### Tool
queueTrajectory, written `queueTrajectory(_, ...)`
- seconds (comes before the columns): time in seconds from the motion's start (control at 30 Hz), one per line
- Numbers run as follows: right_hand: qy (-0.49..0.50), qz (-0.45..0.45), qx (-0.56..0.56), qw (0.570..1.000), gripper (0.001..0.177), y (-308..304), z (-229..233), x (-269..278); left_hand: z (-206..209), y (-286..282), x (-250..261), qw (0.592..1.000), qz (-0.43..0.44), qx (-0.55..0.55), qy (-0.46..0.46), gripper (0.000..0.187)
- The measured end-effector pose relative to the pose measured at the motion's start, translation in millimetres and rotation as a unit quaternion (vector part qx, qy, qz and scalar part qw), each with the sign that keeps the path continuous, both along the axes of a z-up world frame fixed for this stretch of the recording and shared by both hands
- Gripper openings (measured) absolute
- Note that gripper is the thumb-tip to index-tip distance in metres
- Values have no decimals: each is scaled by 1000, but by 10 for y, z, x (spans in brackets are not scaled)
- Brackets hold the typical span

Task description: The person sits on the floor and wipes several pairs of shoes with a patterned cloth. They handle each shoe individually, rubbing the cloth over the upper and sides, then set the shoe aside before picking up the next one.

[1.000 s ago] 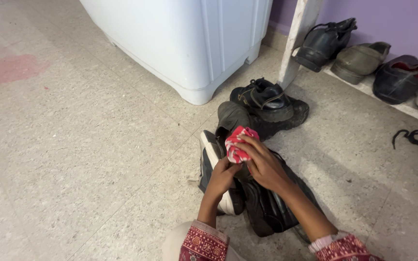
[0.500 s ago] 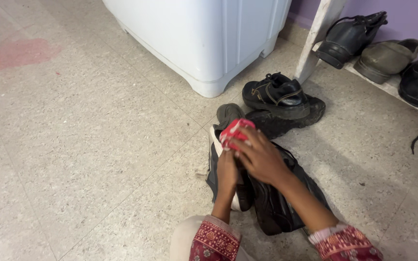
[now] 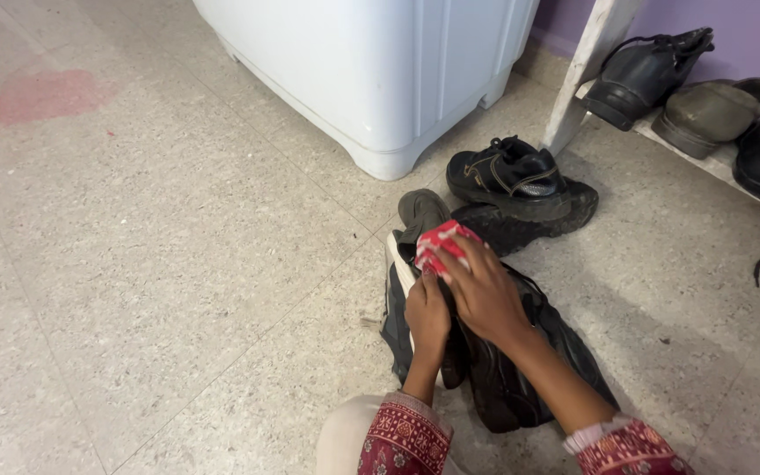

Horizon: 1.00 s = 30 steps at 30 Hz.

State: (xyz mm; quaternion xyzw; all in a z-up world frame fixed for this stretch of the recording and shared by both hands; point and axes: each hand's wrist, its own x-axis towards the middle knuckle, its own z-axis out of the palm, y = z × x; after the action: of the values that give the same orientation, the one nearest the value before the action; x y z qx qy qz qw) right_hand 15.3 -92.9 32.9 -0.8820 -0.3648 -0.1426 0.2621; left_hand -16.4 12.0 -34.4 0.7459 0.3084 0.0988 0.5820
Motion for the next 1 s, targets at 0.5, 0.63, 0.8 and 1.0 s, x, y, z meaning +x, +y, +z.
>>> queueTrajectory(0.5, -73, -14, -23, 997, 54, -12, -57, -331, 7, 107, 87, 986, 34, -115, -120, 73)
queueTrajectory(0.63, 57, -42, -17, 997, 47, 46, 43, -36, 39, -24, 54, 986, 29, -106, -129, 61)
queueTrajectory(0.8, 130, -73, 11, 989, 51, -81, 166, 139, 299, -71, -44, 970, -90, 11, -224, 35)
queueTrajectory(1.0, 120, -55, 118, 984, 42, -367, 420, -108, 587, -38, -196, 949, -176, 6, -263, 24)
